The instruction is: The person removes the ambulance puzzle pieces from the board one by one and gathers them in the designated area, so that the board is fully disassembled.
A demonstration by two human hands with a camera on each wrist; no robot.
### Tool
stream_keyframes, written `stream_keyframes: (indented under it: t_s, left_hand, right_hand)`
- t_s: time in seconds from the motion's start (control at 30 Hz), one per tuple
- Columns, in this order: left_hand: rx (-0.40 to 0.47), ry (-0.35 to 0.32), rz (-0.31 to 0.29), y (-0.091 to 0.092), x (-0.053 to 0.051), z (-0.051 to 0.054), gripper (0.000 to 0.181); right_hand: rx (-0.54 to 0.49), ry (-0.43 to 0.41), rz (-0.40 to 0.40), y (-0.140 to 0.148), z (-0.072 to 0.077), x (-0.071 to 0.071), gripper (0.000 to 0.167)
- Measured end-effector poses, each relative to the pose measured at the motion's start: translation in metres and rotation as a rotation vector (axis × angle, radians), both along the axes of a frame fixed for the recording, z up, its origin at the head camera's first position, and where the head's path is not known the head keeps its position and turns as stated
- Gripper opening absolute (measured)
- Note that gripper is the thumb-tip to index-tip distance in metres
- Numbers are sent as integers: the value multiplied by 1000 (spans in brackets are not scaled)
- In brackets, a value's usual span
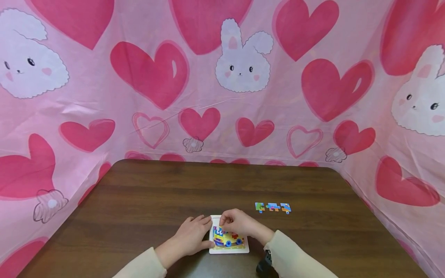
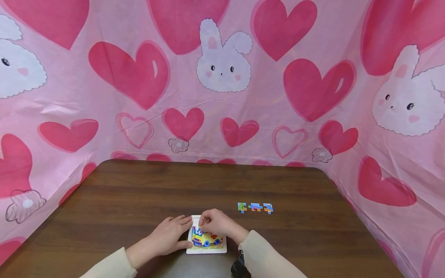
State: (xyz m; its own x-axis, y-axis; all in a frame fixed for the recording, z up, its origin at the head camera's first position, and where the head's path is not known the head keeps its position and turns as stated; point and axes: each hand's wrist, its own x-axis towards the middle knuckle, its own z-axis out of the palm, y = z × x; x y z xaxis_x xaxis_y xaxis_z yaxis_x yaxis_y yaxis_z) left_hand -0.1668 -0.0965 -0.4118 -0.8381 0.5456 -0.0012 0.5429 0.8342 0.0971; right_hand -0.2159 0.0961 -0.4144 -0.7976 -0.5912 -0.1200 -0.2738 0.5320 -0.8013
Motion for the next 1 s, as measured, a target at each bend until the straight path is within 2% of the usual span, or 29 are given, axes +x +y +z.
stream_keyframes:
  t_s: [0.47, 0.83, 1.0]
  left_hand:
    - [-17, 8, 8, 2, -1, 3, 63]
    - [-13, 2, 14, 2, -1, 2, 64]
    - [-17, -3, 20, 1, 0, 0, 64]
  right_hand:
    - [-69, -92, -19, 6, 2, -2, 7]
    - [-124, -108, -24, 21, 7, -6, 8]
    - [-130, -80, -59, 35, 12, -11, 9]
